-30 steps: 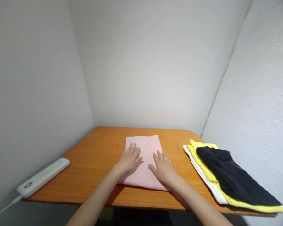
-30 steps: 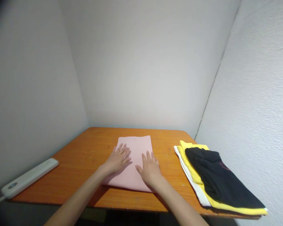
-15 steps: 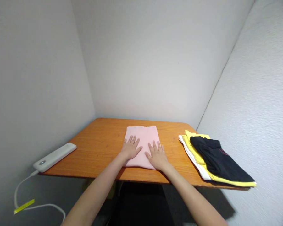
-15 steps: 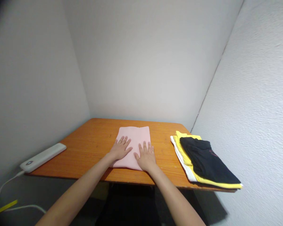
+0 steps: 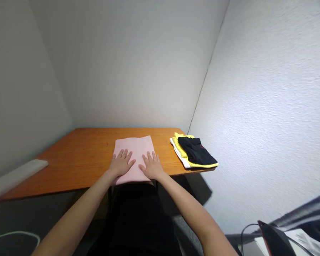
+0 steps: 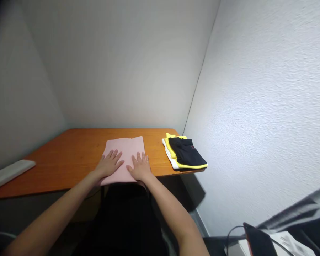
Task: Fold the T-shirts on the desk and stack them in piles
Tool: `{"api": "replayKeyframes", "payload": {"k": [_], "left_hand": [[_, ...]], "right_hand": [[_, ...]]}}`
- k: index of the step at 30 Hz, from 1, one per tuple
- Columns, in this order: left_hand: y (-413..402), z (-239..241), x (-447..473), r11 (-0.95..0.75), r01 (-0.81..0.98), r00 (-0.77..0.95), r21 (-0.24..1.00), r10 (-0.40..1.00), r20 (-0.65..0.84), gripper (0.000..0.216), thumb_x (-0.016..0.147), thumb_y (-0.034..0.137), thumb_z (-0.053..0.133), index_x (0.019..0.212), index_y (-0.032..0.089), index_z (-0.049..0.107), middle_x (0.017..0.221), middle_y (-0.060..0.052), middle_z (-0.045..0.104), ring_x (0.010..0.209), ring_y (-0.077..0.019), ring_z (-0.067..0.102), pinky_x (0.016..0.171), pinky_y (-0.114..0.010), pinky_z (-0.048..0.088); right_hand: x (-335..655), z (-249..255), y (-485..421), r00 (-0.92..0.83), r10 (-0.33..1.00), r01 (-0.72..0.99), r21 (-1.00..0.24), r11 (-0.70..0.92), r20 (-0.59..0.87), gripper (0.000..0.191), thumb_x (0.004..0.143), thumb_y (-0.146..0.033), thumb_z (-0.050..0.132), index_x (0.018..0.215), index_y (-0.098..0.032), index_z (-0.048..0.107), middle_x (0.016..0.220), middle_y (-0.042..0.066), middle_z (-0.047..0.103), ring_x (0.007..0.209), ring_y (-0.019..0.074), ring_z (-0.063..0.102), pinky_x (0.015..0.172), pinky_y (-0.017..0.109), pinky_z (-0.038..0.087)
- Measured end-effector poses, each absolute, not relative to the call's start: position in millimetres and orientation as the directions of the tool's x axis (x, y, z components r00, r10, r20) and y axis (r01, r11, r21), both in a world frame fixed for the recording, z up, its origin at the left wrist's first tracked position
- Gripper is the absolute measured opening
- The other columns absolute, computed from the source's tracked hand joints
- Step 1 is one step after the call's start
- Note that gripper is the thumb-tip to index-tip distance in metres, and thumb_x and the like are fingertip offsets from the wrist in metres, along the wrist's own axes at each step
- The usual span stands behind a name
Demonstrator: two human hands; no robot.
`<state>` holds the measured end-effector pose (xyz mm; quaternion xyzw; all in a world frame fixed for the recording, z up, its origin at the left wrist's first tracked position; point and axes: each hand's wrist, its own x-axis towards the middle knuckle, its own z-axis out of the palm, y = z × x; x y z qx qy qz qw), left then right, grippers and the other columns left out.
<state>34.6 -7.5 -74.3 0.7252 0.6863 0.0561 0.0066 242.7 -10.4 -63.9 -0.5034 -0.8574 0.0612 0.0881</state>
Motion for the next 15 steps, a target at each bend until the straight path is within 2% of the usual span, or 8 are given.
{"api": "replayKeyframes", "payload": {"k": [6,9,11,12,14,15], "left_hand": [[-30,-70,48,-0.004,0.995,-0.001,0.096,0.999,0.049,0.073,0.092,0.065,0.019,0.152,0.024,0.023,0.160,-0.007,0.010,0.148,-0.0296,0.005,0.114,-0.059,0.012],[-35,-67,52,0.020,0.994,-0.024,0.107,0.999,0.033,0.073,0.091,0.064,0.020,0.152,0.024,0.024,0.160,-0.007,0.010,0.147,-0.0301,0.005,0.114,-0.060,0.010],[-34,-66,54,0.032,0.993,-0.037,0.114,0.999,0.035,0.072,0.091,0.064,0.020,0.151,0.024,0.025,0.160,-0.008,0.011,0.147,-0.0308,0.005,0.113,-0.061,0.010],[-33,-65,55,0.042,0.992,-0.047,0.118,0.998,0.043,0.072,0.092,0.063,0.020,0.151,0.023,0.026,0.160,-0.008,0.012,0.147,-0.0313,0.006,0.113,-0.061,0.010],[-31,-66,55,0.058,0.990,-0.067,0.129,0.996,0.065,0.072,0.092,0.062,0.022,0.151,0.021,0.027,0.159,-0.010,0.015,0.147,-0.0324,0.006,0.113,-0.061,0.009],[-30,-66,56,0.063,0.989,-0.073,0.135,0.995,0.073,0.071,0.092,0.061,0.023,0.151,0.021,0.028,0.159,-0.010,0.016,0.147,-0.0326,0.006,0.114,-0.061,0.009]], "right_hand": [[257,-59,-25,-0.502,0.864,0.836,-0.235,0.497,0.039,0.069,0.096,-0.062,0.030,0.153,-0.023,0.021,0.159,0.008,0.007,0.145,0.0311,-0.005,0.115,0.054,0.002],[261,-32,-39,-0.506,0.862,0.803,-0.344,0.487,0.040,0.063,0.097,-0.057,0.036,0.149,-0.023,0.032,0.159,0.010,0.011,0.145,0.0324,-0.001,0.113,0.059,0.003],[263,2,-61,-0.523,0.830,0.669,-0.510,0.540,0.192,0.056,0.097,-0.055,0.038,0.142,-0.022,0.043,0.156,0.011,0.022,0.144,0.0314,0.011,0.113,0.057,0.011],[264,22,-77,-0.519,0.793,0.540,-0.597,0.593,0.318,0.053,0.097,-0.056,0.038,0.138,-0.023,0.048,0.153,0.011,0.030,0.142,0.0290,0.019,0.114,0.053,0.017],[269,61,-117,-0.500,0.641,0.171,-0.660,0.732,0.582,0.046,0.098,-0.054,0.036,0.128,-0.026,0.055,0.144,0.008,0.044,0.134,0.0248,0.036,0.112,0.046,0.027],[273,77,-138,-0.450,0.604,0.022,-0.668,0.744,0.658,0.043,0.098,-0.054,0.035,0.125,-0.028,0.056,0.139,0.007,0.047,0.131,0.0247,0.041,0.110,0.045,0.031]]}}
